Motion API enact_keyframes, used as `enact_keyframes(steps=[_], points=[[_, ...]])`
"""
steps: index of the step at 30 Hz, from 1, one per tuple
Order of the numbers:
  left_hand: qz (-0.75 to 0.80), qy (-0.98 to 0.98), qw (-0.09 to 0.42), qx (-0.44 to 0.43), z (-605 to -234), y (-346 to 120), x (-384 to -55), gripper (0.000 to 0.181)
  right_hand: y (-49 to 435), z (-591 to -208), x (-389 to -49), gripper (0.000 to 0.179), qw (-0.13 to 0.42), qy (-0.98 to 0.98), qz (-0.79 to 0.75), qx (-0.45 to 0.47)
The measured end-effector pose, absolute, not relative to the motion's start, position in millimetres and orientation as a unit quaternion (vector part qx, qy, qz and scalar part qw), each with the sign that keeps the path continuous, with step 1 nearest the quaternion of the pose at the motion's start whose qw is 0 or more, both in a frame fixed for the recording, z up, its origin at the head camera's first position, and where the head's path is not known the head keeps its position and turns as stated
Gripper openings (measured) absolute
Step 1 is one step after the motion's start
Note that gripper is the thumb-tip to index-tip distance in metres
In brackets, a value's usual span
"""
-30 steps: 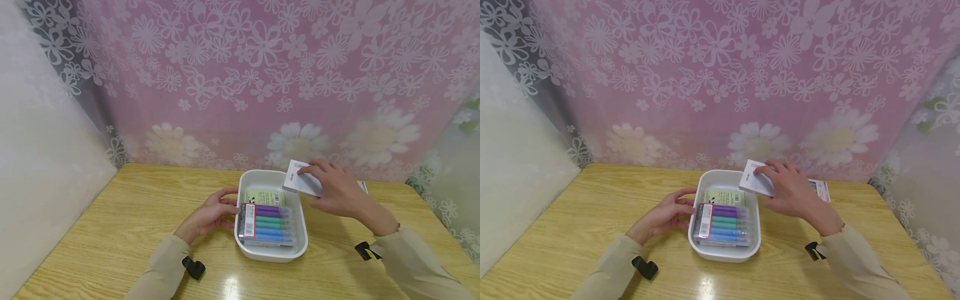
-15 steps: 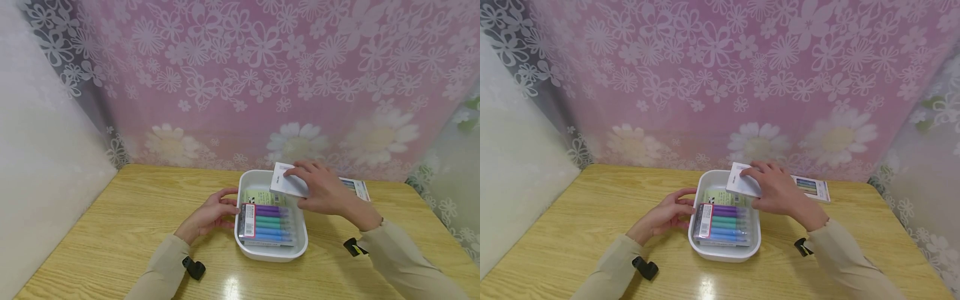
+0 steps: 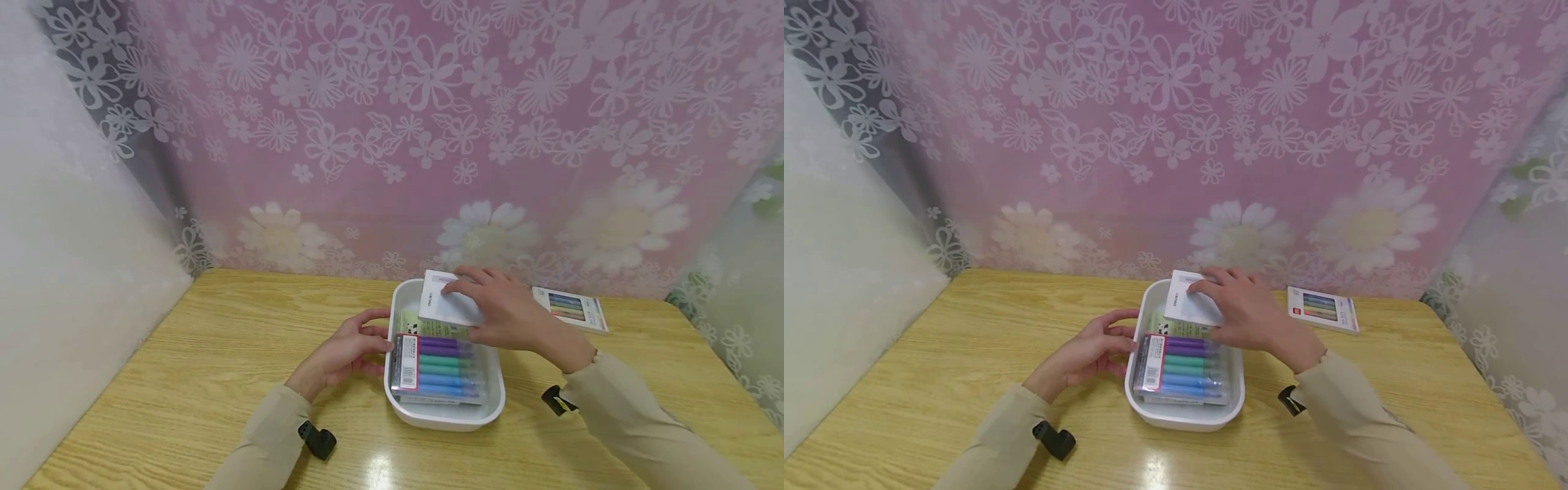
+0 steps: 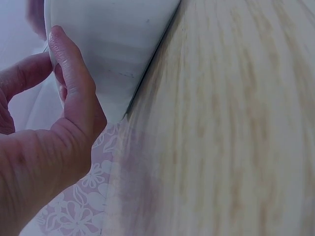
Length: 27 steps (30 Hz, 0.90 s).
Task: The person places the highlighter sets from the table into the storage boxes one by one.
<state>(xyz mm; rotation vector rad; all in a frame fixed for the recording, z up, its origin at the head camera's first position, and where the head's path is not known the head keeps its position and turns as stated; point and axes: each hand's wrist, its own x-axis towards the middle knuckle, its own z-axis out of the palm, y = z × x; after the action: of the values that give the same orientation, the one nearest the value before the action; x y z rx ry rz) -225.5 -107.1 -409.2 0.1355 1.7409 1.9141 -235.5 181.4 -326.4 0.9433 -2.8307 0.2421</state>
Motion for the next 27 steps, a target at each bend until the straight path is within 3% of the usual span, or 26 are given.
enact_keyframes(steps=[27], points=[[0.713, 0.643, 0.275, 0.050, -409, -109, -226, 0.073, 168, -345, -260, 0.049, -0.003, -0.924, 0.111, 0.365]])
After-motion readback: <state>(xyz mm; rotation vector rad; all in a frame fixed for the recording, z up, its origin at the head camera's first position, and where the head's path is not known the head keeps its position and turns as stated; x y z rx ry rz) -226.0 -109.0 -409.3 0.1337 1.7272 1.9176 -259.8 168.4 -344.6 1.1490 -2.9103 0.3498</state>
